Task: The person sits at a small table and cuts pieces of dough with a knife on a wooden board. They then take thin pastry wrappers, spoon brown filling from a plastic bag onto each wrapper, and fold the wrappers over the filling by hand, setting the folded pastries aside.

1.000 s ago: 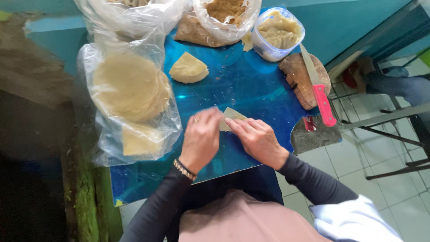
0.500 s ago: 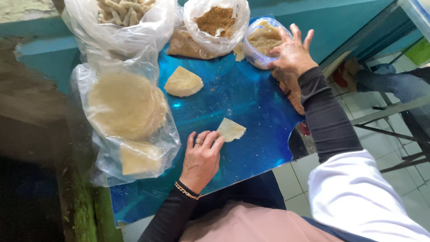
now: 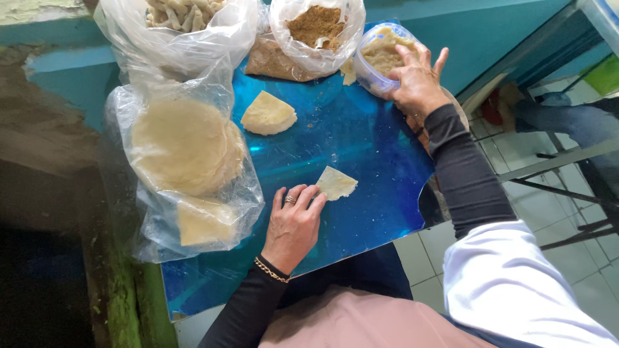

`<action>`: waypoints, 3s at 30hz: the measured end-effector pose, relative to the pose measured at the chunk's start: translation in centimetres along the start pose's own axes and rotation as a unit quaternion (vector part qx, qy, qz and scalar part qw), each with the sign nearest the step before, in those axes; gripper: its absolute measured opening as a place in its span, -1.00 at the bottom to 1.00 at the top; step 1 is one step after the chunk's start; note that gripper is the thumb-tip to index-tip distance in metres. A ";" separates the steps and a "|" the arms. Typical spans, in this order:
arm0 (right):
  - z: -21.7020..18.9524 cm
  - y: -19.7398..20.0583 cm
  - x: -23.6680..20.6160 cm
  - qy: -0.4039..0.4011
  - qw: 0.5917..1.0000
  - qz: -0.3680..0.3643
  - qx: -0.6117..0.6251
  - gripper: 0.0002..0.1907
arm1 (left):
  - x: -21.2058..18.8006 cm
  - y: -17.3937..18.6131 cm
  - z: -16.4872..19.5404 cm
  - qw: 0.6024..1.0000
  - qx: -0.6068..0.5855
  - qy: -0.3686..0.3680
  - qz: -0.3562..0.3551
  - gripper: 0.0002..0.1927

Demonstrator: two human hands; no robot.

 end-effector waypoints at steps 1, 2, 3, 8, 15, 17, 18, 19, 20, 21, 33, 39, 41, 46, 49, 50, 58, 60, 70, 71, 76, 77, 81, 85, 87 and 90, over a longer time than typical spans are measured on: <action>-0.6 1.1 -0.5 -0.003 0.999 0.030 -0.012 -0.73 | 0.0 0.1 0.0 1.000 -0.004 -0.001 0.002 -0.68; -1.4 2.3 -1.2 -0.006 0.998 0.058 -0.024 -0.79 | -0.1 0.1 0.0 1.000 -0.010 0.001 0.004 -0.68; -2.3 3.7 -2.2 0.007 0.994 0.105 0.001 -0.79 | -0.1 0.0 0.0 1.000 -0.011 0.001 0.003 -0.68; -9.2 7.2 -10.5 0.107 0.974 0.099 0.173 -0.74 | -0.3 -0.6 -0.4 1.000 0.003 0.004 0.004 -0.70; -18.0 7.3 -17.6 0.258 0.947 0.188 -0.040 -0.66 | -0.1 -1.0 -0.6 1.000 -0.002 0.000 0.002 -0.69; -18.4 7.0 -17.9 0.289 0.924 0.202 -0.146 -0.59 | 0.0 -1.0 -0.5 1.000 -0.002 -0.004 0.001 -0.69; -18.2 6.9 -17.6 0.291 0.922 0.206 -0.148 -0.59 | 0.1 -1.0 -0.6 1.000 0.000 -0.003 0.001 -0.69; -17.9 6.9 -17.2 0.295 0.921 0.207 -0.148 -0.59 | 0.0 -1.0 -0.6 1.000 0.001 -0.001 -0.001 -0.69; -17.7 6.8 -16.8 0.298 0.920 0.207 -0.148 -0.59 | 0.0 -1.0 -0.5 1.000 0.001 0.001 -0.003 -0.70; -17.3 6.8 -16.3 0.286 0.927 0.203 -0.130 -0.60 | -0.1 -1.0 -0.5 1.000 -0.005 0.001 -0.003 -0.69; -15.1 5.4 -16.1 0.260 0.948 0.183 -0.010 -0.53 | -0.2 -0.9 -0.4 1.000 0.002 -0.003 0.004 -0.71; -4.8 4.0 -6.7 0.056 0.981 0.176 0.062 -0.57 | 0.0 -0.8 -0.2 1.000 0.000 -0.001 0.001 -0.69; -4.1 3.7 -5.5 0.058 0.972 0.222 -0.055 -0.58 | 0.2 -0.7 0.0 1.000 0.007 -0.003 0.000 -0.70; -4.4 3.8 -6.2 0.043 0.940 0.296 -0.167 -0.93 | 0.5 -0.2 -0.2 1.000 -0.006 -0.002 -0.003 -0.68; -5.8 4.5 -6.5 0.034 0.935 0.296 -0.191 -0.95 | 0.6 -0.1 -0.7 1.000 -0.001 0.002 -0.008 -0.66; -6.5 4.9 -6.5 0.025 0.928 0.303 -0.214 -0.95 | 0.7 -0.1 -0.9 1.000 -0.002 0.000 -0.010 -0.65; -11.0 7.6 5.2 0.137 0.947 0.250 0.150 -0.52 | 0.9 0.1 -2.0 1.000 -0.012 0.008 -0.018 -0.63; -13.0 6.2 10.4 0.175 0.962 0.176 0.109 -0.63 | 0.9 0.4 -2.1 1.000 -0.022 0.006 -0.017 -0.63; -11.0 3.2 17.5 0.177 0.939 0.254 0.151 -0.94 | 1.3 1.2 -3.2 1.000 -0.007 0.027 0.009 -0.69; -10.7 2.8 17.5 0.159 0.934 0.250 0.198 -0.97 | 1.3 1.2 -3.2 0.999 -0.007 0.030 0.010 -0.70; -10.6 0.3 17.7 0.065 0.908 0.122 0.396 -0.97 | 1.7 1.6 -3.1 0.999 -0.026 0.025 0.017 -0.71; -10.0 0.0 17.7 0.019 0.884 0.105 0.456 -0.96 | 1.8 1.6 -2.9 0.999 -0.029 0.023 0.018 -0.71; -7.1 0.1 16.7 -0.074 0.761 0.071 0.640 -0.98 | 1.8 1.5 -2.0 0.999 -0.028 0.018 0.019 -0.71; -5.1 0.3 14.2 -0.124 0.695 0.040 0.707 -0.96 | 1.7 1.3 -1.2 0.999 -0.028 0.012 0.022 -0.72; -4.7 0.8 12.7 -0.140 0.657 0.020 0.741 -0.94 | 1.4 1.2 -0.9 0.999 -0.030 0.012 0.025 -0.73; -5.0 2.7 9.0 -0.124 0.615 -0.008 0.778 -0.92 | 1.3 1.3 -0.4 0.998 -0.040 0.009 0.036 -0.75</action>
Point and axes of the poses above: each hand's wrist, its own x-axis towards the middle knuckle, its own y-axis out of the back of the hand, z = x × y, the point moved 6 cm from there along x, towards the middle knuckle, and after that the axes turned 12 degrees about -x, right-handed, at the moved point
